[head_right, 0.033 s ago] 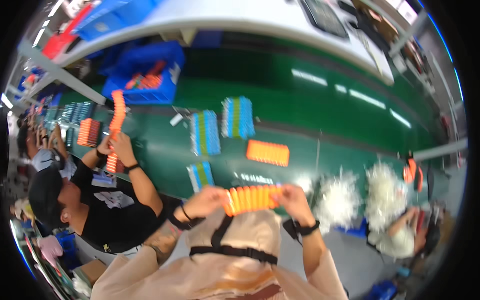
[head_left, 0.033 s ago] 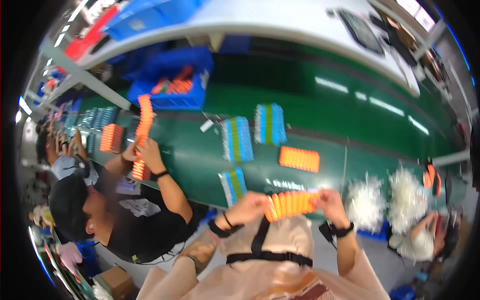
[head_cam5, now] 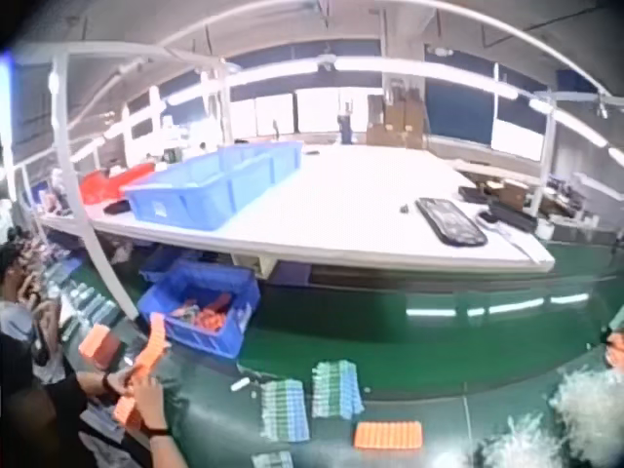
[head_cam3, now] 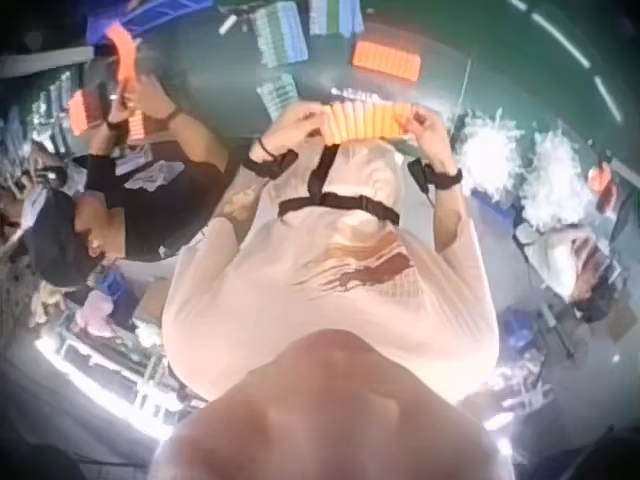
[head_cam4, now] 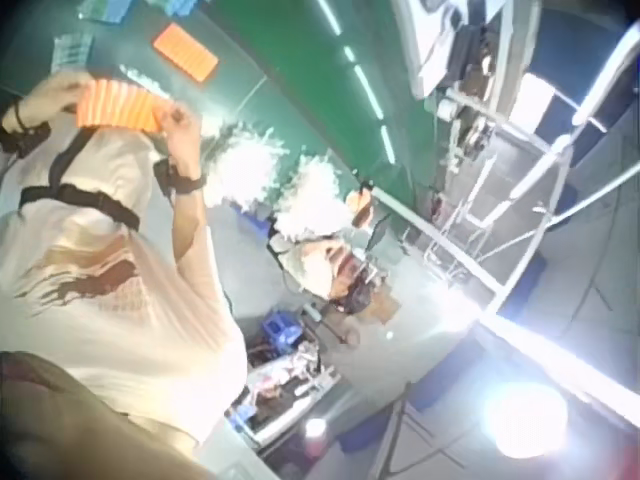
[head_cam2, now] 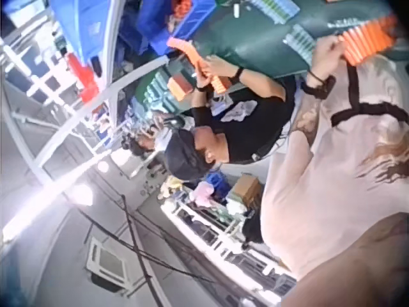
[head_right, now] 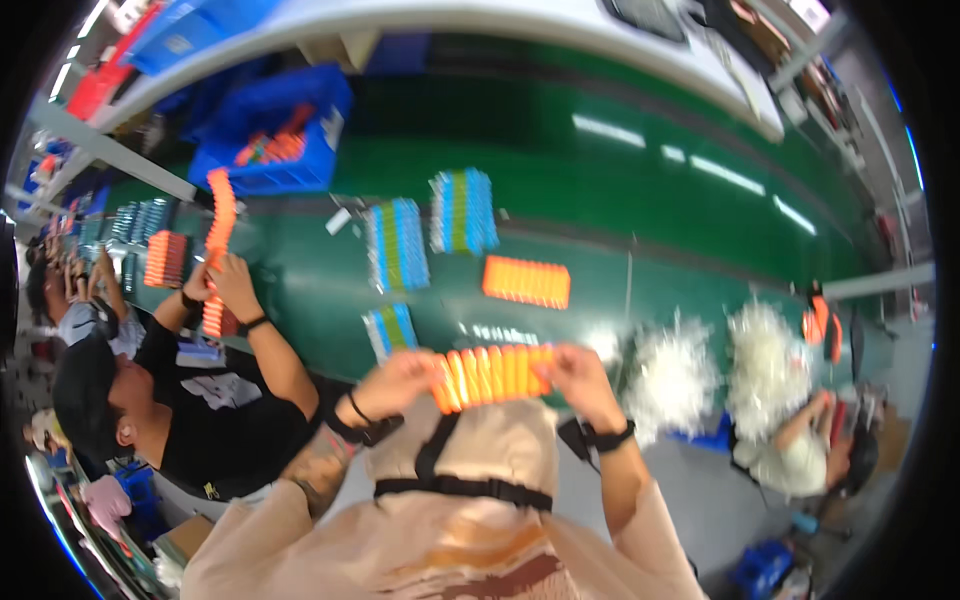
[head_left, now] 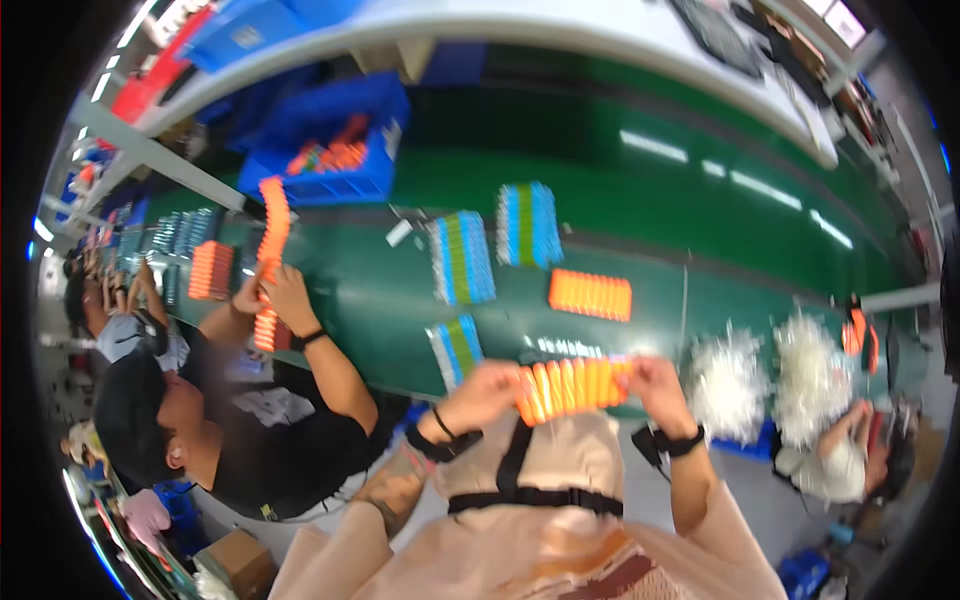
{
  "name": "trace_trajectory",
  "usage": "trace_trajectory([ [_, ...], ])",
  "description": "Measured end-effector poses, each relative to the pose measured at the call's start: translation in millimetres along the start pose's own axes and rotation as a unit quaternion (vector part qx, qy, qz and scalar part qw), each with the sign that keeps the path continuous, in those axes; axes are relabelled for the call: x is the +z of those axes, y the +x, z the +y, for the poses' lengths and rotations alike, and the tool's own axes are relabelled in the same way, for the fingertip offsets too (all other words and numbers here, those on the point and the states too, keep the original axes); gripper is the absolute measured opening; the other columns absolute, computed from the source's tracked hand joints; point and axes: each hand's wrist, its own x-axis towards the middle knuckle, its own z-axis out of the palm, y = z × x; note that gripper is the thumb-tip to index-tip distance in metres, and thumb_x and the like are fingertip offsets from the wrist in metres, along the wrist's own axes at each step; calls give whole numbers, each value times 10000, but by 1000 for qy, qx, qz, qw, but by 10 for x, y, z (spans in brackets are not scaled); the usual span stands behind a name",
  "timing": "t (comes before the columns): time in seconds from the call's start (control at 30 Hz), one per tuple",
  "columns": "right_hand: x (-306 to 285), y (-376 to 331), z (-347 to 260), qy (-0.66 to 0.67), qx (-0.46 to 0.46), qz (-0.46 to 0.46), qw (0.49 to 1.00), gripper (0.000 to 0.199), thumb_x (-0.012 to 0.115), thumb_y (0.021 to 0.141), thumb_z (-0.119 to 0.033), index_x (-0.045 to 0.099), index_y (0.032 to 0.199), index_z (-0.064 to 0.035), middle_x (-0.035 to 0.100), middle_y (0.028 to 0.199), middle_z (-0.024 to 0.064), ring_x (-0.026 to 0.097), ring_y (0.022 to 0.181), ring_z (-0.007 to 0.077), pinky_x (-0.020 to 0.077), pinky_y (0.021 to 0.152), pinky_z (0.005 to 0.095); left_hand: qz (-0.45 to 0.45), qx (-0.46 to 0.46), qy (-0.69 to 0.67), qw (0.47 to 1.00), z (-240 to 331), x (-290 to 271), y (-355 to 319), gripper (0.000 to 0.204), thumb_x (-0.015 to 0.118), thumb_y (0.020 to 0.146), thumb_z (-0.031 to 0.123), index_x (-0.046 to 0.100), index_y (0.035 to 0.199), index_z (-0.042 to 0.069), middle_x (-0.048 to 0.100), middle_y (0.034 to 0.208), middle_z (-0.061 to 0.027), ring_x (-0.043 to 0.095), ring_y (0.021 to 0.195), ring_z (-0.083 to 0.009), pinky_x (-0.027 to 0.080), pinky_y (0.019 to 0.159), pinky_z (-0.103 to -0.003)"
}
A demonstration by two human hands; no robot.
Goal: Manually assembling orange and blue plastic components on a production line conveyor belt.
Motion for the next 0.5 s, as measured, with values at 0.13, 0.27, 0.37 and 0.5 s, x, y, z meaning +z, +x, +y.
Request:
trace_trajectory([
  [0.13, 12, 7, -53, 161, 9, -2, 987, 65, 620, 896, -24, 615, 834, -4, 646, 763, 40, 576, 654, 96, 453, 629, 240, -6, -122, -163, 979, 181, -101, 151, 143, 564, 976, 148, 600, 932, 17, 671, 823, -60, 674, 713, -140, 552, 670, -264],
  [0.27, 7, -102, -75, 198, 14, 13, 980, 39, 623, 895, -22, 632, 868, 4, 658, 791, 49, 578, 654, 97, 455, 631, 236, 25, -95, -166, 981, 270, -15, 101, 106, 609, 929, 54, 591, 1014, -6, 671, 840, -61, 657, 729, -126, 542, 678, -252],
  [0.37, 12, -106, -27, 160, -6, 36, 986, 38, 630, 897, -28, 641, 876, 2, 659, 775, 51, 572, 640, 92, 454, 617, 234, 21, -64, -112, 991, 251, -42, 84, 192, 622, 892, -12, 586, 1080, -31, 671, 848, -66, 651, 739, -124, 532, 674, -249],
  [0.5, -43, -64, 110, 110, -19, 45, 993, 61, 634, 900, -35, 645, 850, -3, 648, 738, 40, 555, 624, 82, 440, 591, 234, 46, -43, -65, 996, 120, -63, 159, 276, 630, 870, -31, 579, 1139, -65, 680, 811, -87, 650, 701, -126, 523, 650, -251],
])
